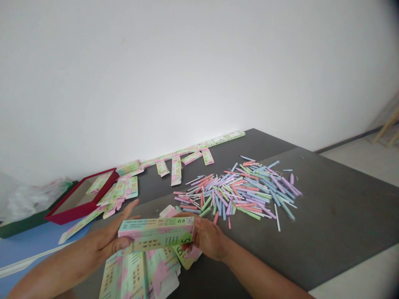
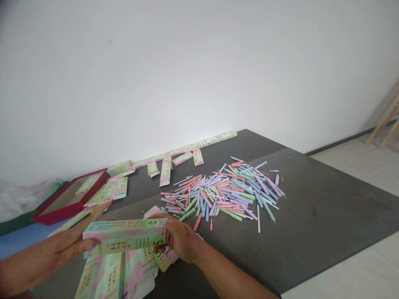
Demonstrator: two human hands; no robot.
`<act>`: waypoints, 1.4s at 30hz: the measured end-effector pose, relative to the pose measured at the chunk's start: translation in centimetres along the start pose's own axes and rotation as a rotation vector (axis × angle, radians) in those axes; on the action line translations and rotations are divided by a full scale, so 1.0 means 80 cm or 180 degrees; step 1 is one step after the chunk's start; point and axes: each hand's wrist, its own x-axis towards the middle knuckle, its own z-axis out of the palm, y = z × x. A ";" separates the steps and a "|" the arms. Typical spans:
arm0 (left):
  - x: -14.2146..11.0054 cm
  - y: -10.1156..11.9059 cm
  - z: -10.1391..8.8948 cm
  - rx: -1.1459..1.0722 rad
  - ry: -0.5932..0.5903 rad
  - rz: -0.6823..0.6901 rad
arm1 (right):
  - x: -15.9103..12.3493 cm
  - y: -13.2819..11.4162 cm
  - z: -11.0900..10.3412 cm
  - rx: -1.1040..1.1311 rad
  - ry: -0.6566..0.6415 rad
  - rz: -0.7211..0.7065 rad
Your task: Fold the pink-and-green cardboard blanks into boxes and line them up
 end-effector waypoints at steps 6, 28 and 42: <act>0.005 -0.014 0.011 0.0059 -0.0259 -0.0131 | -0.003 -0.008 0.000 -0.0205 -0.0009 -0.0012; 0.019 0.040 0.015 -0.0280 -0.0055 -0.0418 | -0.006 0.007 -0.006 -0.0996 0.0628 -0.0916; -0.014 0.006 0.017 -0.0351 -0.0437 -0.0160 | 0.013 -0.022 -0.040 -0.0575 0.0655 -0.0933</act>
